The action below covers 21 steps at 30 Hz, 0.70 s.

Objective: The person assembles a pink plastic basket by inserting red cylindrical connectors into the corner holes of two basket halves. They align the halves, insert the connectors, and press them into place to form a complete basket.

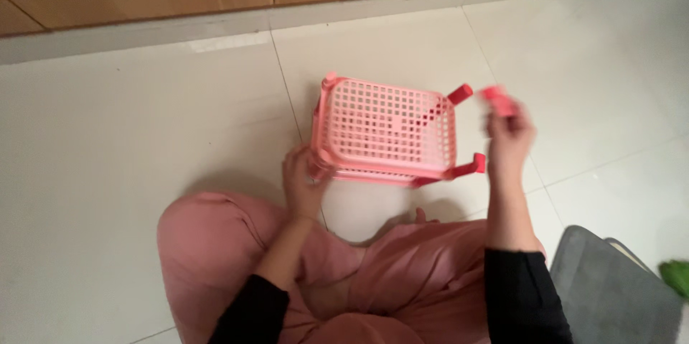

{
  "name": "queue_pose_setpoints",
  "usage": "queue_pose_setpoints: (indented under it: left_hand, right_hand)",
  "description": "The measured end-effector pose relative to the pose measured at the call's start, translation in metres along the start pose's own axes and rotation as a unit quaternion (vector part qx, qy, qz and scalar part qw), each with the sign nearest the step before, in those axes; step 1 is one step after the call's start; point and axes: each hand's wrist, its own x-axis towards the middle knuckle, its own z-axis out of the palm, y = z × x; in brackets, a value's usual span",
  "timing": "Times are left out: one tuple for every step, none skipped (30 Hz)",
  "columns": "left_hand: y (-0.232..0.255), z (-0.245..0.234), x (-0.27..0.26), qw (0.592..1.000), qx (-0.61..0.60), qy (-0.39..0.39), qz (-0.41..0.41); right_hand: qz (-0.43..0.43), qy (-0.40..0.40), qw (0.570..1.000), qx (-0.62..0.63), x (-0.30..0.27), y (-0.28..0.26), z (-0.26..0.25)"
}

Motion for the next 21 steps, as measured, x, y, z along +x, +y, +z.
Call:
queue_pose_setpoints:
  left_hand:
    - [0.010,0.009,-0.012,1.000,-0.016,0.010,-0.009]
    - [0.020,0.016,-0.023,0.999,-0.032,0.021,-0.018]
    - [0.030,0.022,-0.031,0.999,-0.026,0.029,-0.033]
    - [0.039,0.027,-0.039,0.998,-0.020,0.037,-0.048]
    - [0.045,0.029,-0.044,0.997,-0.012,0.046,-0.064]
    - [0.049,0.030,-0.046,0.996,-0.010,0.047,-0.073]
    - [0.052,0.030,-0.047,0.995,-0.007,0.049,-0.084]
    - [0.054,0.029,-0.048,0.994,-0.005,0.052,-0.095]
    - [0.054,0.029,-0.048,0.994,0.007,0.050,-0.095]
    - [0.055,0.028,-0.048,0.994,0.019,0.049,-0.094]
    - [0.055,0.028,-0.047,0.994,0.031,0.048,-0.092]
    - [0.055,0.028,-0.046,0.994,0.030,0.047,-0.094]
    - [0.055,0.028,-0.047,0.994,0.029,0.045,-0.096]
    - [0.054,0.028,-0.047,0.994,0.028,0.043,-0.098]
    - [0.053,0.028,-0.047,0.994,0.026,0.042,-0.099]
    - [0.051,0.028,-0.047,0.994,0.025,0.041,-0.099]
    - [0.049,0.029,-0.047,0.994,0.022,0.039,-0.100]
    - [0.047,0.029,-0.046,0.994,0.022,0.039,-0.104]
    - [0.046,0.030,-0.046,0.993,0.023,0.039,-0.109]
    - [0.045,0.031,-0.047,0.992,0.023,0.038,-0.114]
    - [0.044,0.032,-0.047,0.994,0.018,0.040,-0.105]
  right_hand:
    - [-0.004,-0.061,0.998,-0.008,-0.012,-0.021,0.011]
    - [-0.012,-0.135,0.981,-0.136,-0.028,-0.038,0.025]
    - [-0.019,-0.207,0.943,-0.258,-0.046,-0.051,0.043]
    - [-0.027,-0.265,0.930,-0.253,-0.065,-0.065,0.056]
    - [-0.033,-0.324,0.913,-0.245,-0.083,-0.076,0.067]
    - [-0.032,-0.341,0.902,-0.265,-0.093,-0.086,0.079]
    - [-0.032,-0.358,0.889,-0.284,-0.101,-0.095,0.088]
    - [-0.031,-0.375,0.875,-0.303,-0.109,-0.102,0.095]
    - [-0.051,-0.379,0.871,-0.308,-0.114,-0.107,0.101]
    - [-0.071,-0.382,0.867,-0.313,-0.118,-0.110,0.106]
    - [-0.092,-0.384,0.862,-0.317,-0.119,-0.113,0.110]
    - [-0.104,-0.390,0.858,-0.316,-0.120,-0.115,0.113]
    - [-0.116,-0.396,0.855,-0.315,-0.121,-0.115,0.115]
    - [-0.127,-0.403,0.851,-0.313,-0.121,-0.114,0.117]
    - [-0.134,-0.406,0.837,-0.341,-0.122,-0.112,0.120]
    - [-0.141,-0.408,0.823,-0.369,-0.122,-0.109,0.123]
    - [-0.147,-0.410,0.808,-0.397,-0.123,-0.106,0.126]
    - [-0.164,-0.408,0.794,-0.420,-0.123,-0.102,0.131]
    - [-0.180,-0.407,0.778,-0.443,-0.124,-0.098,0.136]
    - [-0.195,-0.405,0.762,-0.465,-0.125,-0.095,0.139]
    - [-0.181,-0.420,0.742,-0.490,-0.124,-0.092,0.142]
